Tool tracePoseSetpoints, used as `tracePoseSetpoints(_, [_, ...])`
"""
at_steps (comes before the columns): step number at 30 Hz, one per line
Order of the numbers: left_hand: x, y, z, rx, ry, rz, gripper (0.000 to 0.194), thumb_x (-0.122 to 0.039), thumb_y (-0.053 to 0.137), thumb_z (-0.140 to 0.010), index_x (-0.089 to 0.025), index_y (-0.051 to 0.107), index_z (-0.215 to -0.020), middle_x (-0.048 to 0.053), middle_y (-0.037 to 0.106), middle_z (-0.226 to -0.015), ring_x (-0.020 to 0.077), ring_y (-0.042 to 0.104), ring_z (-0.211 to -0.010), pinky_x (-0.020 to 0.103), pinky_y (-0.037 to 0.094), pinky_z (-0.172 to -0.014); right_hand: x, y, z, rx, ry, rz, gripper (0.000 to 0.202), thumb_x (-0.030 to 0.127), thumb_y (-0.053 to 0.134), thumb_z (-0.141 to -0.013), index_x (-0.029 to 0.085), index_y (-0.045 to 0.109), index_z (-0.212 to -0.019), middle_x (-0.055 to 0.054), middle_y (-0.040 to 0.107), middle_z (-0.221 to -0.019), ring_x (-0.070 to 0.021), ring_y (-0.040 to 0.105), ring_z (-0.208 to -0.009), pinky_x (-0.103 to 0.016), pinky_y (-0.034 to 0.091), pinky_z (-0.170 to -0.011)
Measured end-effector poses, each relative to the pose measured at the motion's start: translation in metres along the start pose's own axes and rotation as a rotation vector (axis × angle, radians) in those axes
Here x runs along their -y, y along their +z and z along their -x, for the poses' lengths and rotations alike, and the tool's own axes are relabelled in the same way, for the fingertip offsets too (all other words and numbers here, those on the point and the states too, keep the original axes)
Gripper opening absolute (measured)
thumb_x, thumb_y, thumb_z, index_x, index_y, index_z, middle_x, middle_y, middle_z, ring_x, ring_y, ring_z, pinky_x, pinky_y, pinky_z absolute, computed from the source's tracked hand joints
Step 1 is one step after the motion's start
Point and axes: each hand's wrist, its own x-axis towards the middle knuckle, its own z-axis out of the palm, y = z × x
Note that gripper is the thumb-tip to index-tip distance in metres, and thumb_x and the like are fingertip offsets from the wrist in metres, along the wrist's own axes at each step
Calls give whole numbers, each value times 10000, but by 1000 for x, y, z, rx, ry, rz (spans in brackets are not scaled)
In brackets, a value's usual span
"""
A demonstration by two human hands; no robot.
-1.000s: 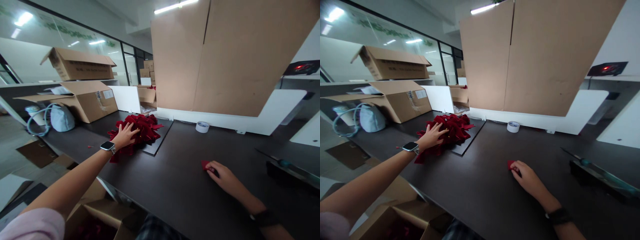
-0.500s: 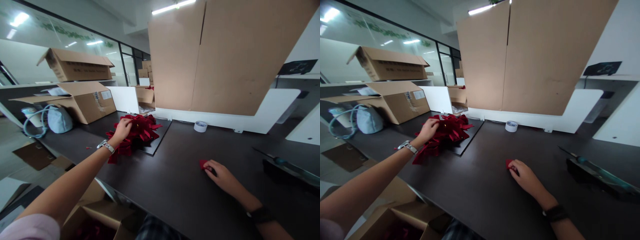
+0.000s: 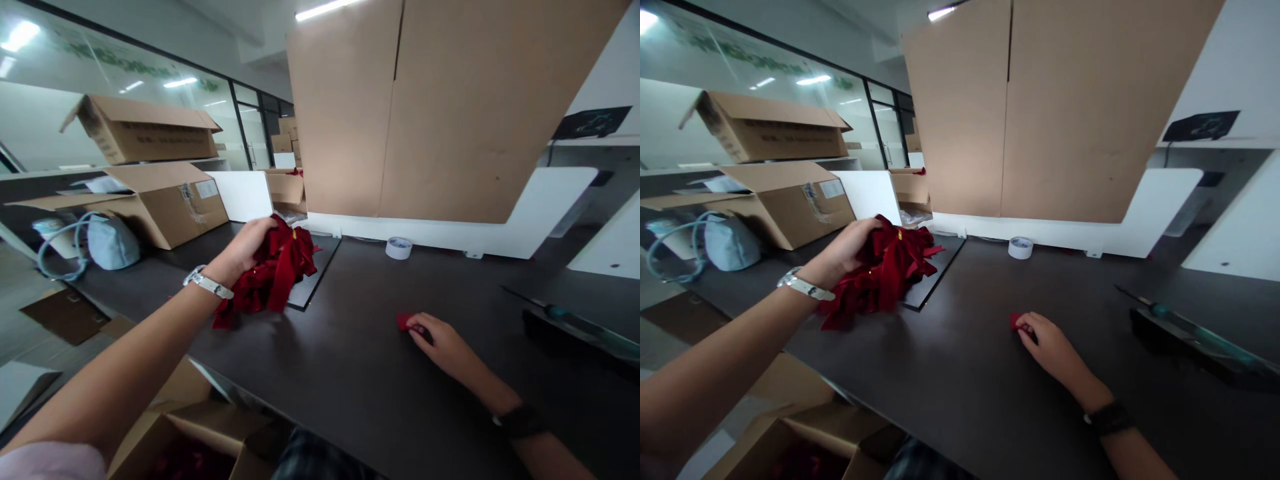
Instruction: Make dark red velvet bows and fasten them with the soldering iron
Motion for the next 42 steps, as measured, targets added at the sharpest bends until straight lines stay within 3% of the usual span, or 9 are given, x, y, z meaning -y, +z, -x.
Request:
tracePoseSetpoints(9, [3,92,80,717,-352,335,148,-291,596,-701,-148,559,-703,8,601,-645,121,574,-555,231,457,-526,-2,-6,-3,-269,225,-214,243,360,447,-811,185,571,-924,-80,655,-823,-198,633,-739,-333,499,-701])
tracePoseSetpoints(12, [36,108,81,849,-262,118,203,-344,513,-792,-153,582,-797,9,607,-697,111,546,-571,237,444,-556,-5,-5,-3,-321,275,-250,278,367,451,-816,179,550,-995,-67,640,-779,-189,621,-695,-328,496,-666])
tracePoseSetpoints(14, [65,114,76,909,-45,-218,226,-336,479,-839,-157,548,-720,-3,561,-656,112,509,-581,250,441,-593,-6,-5,-4,-357,274,-262,291,369,465,-814,172,537,-1014,-61,628,-762,-183,611,-686,-322,494,-651])
tracePoseSetpoints(19, [104,123,87,657,463,-656,221,-149,459,-836,-149,543,-1040,113,594,-1050,223,548,-998,401,438,-915,2,-9,-5,-413,285,-415,288,385,502,-809,175,513,-1006,-52,605,-773,-164,596,-691,-269,493,-565])
tracePoseSetpoints(24, [103,142,121,1052,797,-603,336,-253,488,-901,-227,516,-1235,102,540,-1303,233,510,-1180,405,406,-1000,16,-12,-6,-384,276,-616,283,397,501,-821,181,488,-1004,-15,594,-747,-109,542,-574,-245,479,-530])
tracePoseSetpoints(29, [106,157,107,1013,661,-611,143,-178,546,-840,-217,645,-935,43,657,-1102,208,599,-1039,489,280,-1076,31,-18,-4,-297,322,-766,277,390,538,-828,183,497,-1007,-8,588,-752,-98,540,-580,-230,466,-528])
tracePoseSetpoints(32, [111,160,93,851,505,-414,128,-220,513,-867,-185,597,-778,42,660,-923,174,606,-895,386,410,-934,39,-19,-2,-207,363,-859,275,378,560,-833,192,511,-1030,0,582,-752,-96,548,-607,-220,468,-540])
tracePoseSetpoints(36, [118,157,91,615,369,-166,141,-315,541,-878,-200,523,-957,67,601,-948,175,573,-893,317,458,-791,46,-11,1,-95,396,-950,285,361,586,-829,205,502,-1053,18,584,-752,-88,562,-599,-224,494,-554])
tracePoseSetpoints(42, [116,152,102,717,406,-185,308,-356,643,-823,-210,496,-1051,57,584,-991,175,562,-890,306,459,-784,54,0,5,-69,371,-961,322,337,585,-849,231,432,-1111,13,626,-774,-120,630,-670,-264,548,-620])
